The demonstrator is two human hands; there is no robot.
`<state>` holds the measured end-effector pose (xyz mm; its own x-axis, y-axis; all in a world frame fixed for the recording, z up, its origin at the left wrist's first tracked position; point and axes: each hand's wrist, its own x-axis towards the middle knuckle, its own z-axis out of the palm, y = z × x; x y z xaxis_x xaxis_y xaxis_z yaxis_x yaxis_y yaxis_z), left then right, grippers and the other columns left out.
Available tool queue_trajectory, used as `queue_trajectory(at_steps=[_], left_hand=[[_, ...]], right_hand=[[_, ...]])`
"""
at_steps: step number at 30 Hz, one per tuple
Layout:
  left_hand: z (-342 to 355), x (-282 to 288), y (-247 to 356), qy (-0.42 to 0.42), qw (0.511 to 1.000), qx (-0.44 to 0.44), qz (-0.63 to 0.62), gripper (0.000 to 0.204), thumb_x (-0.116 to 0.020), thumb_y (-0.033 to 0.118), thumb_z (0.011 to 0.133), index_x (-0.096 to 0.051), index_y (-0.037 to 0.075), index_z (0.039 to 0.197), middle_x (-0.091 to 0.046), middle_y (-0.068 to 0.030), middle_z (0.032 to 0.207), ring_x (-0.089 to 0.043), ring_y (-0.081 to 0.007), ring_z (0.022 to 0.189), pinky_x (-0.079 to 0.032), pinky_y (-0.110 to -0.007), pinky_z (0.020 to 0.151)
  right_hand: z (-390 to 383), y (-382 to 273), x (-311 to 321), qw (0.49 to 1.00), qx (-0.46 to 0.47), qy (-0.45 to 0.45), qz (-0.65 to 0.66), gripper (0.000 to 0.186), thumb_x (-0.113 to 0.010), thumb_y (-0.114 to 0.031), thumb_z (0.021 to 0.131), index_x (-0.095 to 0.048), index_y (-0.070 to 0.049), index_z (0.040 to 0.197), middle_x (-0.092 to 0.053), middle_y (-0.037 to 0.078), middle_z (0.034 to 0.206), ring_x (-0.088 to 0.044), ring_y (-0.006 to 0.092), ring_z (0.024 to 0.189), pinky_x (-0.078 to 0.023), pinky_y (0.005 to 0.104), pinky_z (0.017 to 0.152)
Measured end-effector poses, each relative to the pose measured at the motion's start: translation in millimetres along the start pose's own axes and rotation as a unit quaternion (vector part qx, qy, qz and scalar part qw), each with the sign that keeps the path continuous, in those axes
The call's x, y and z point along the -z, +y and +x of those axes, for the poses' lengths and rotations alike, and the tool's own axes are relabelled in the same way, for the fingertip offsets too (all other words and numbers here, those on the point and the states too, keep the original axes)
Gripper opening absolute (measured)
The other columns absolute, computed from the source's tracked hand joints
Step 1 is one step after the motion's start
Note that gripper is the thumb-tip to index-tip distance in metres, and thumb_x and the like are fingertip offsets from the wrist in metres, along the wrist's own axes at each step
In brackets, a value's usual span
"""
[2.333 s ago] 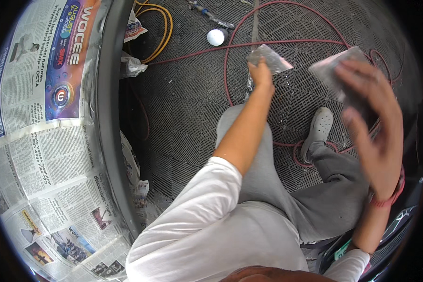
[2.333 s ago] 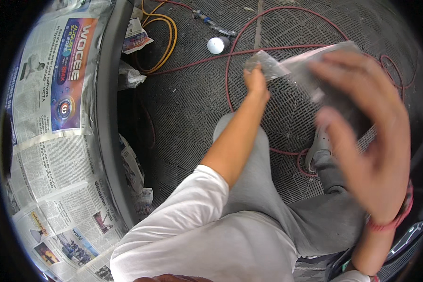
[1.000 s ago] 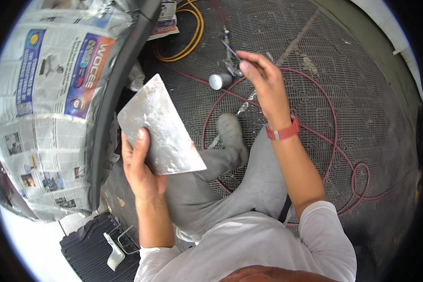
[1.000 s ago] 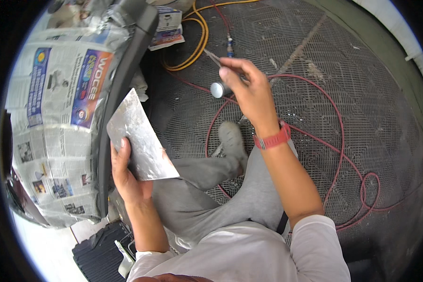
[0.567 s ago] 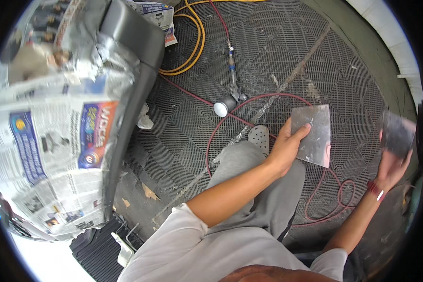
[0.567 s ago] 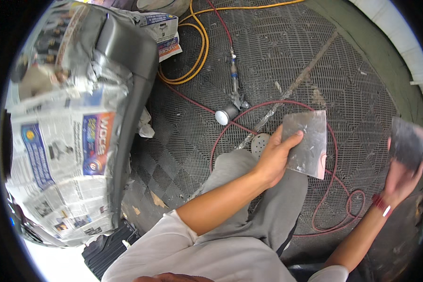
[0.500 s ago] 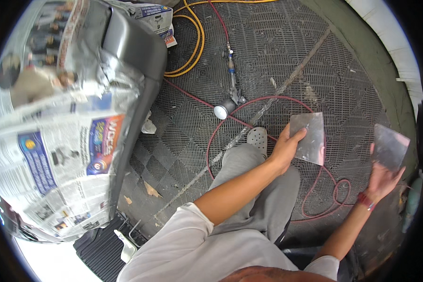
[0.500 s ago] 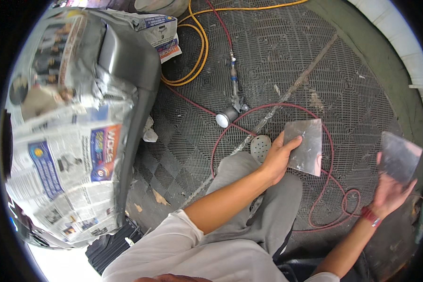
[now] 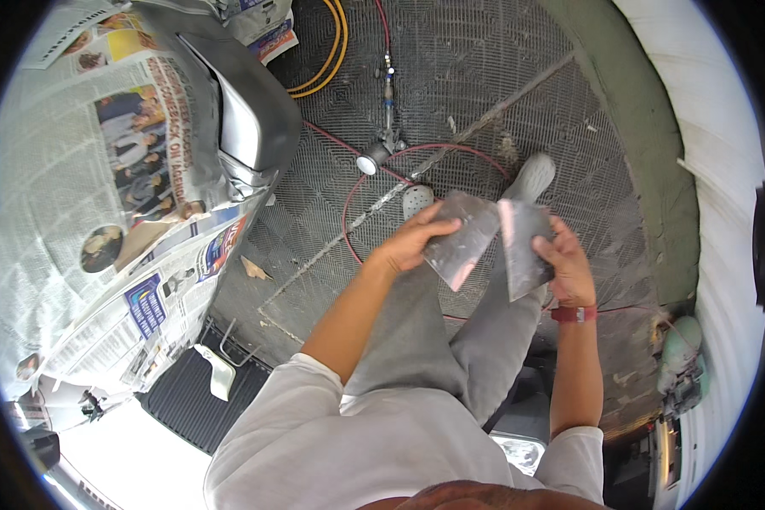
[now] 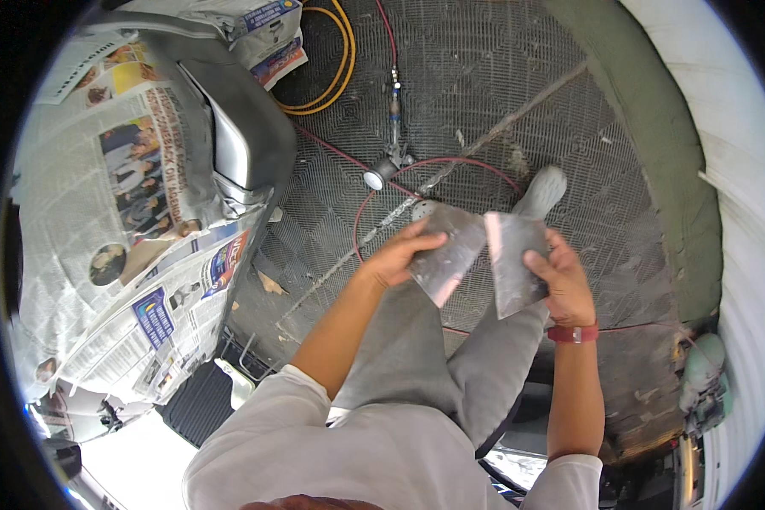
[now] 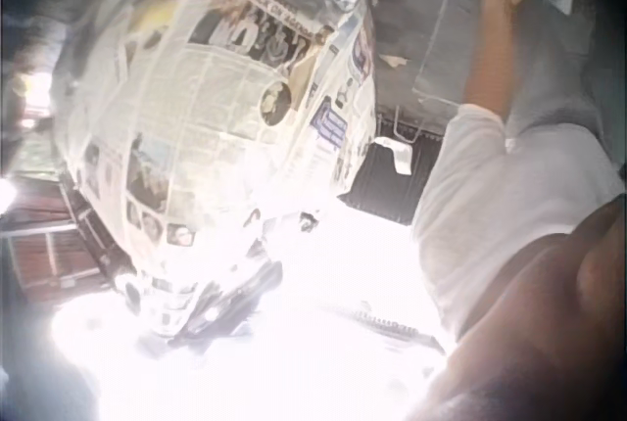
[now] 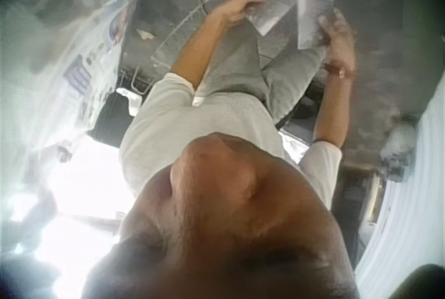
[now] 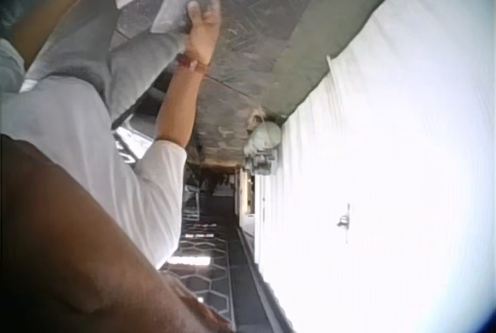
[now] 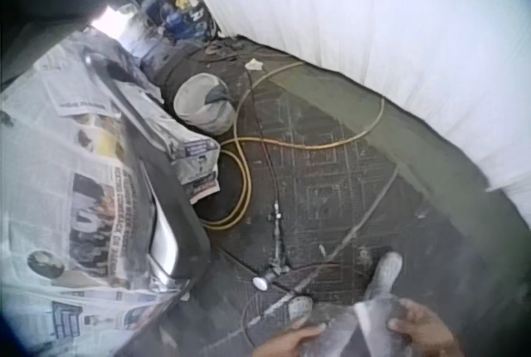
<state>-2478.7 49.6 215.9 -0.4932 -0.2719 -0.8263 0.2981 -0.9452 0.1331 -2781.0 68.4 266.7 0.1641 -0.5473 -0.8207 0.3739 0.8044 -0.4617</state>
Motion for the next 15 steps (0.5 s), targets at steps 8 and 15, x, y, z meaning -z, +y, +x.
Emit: queue_trajectory(at_steps=[8, 15], left_hand=[[24, -85, 94, 0.182, 0.931, -0.272, -0.163, 0.050, -0.067, 0.017, 0.102, -0.050, 0.007, 0.149, -0.065, -0.0095, 0.132, -0.066, -0.0209, 0.119, -0.055, -0.039, 0.103], [66, -146, 99, 0.320, 0.832, -0.342, -0.298, 0.052, -0.067, 0.019, 0.103, -0.048, 0.005, 0.150, -0.062, -0.0079, 0.135, -0.062, -0.0191, 0.122, -0.051, -0.036, 0.107]], right_hand=[[78, -120, 23, 0.997, -0.014, -0.072, 0.006, 0.068, -0.069, -0.004, 0.096, -0.042, -0.004, 0.158, -0.054, 0.011, 0.148, -0.055, 0.0250, 0.134, -0.045, 0.0443, 0.112], [122, -243, 14, 0.932, -0.135, -0.255, 0.219, 0.064, -0.050, -0.043, 0.111, -0.030, -0.014, 0.165, -0.049, 0.012, 0.154, -0.052, 0.0346, 0.142, -0.048, 0.0698, 0.105]])
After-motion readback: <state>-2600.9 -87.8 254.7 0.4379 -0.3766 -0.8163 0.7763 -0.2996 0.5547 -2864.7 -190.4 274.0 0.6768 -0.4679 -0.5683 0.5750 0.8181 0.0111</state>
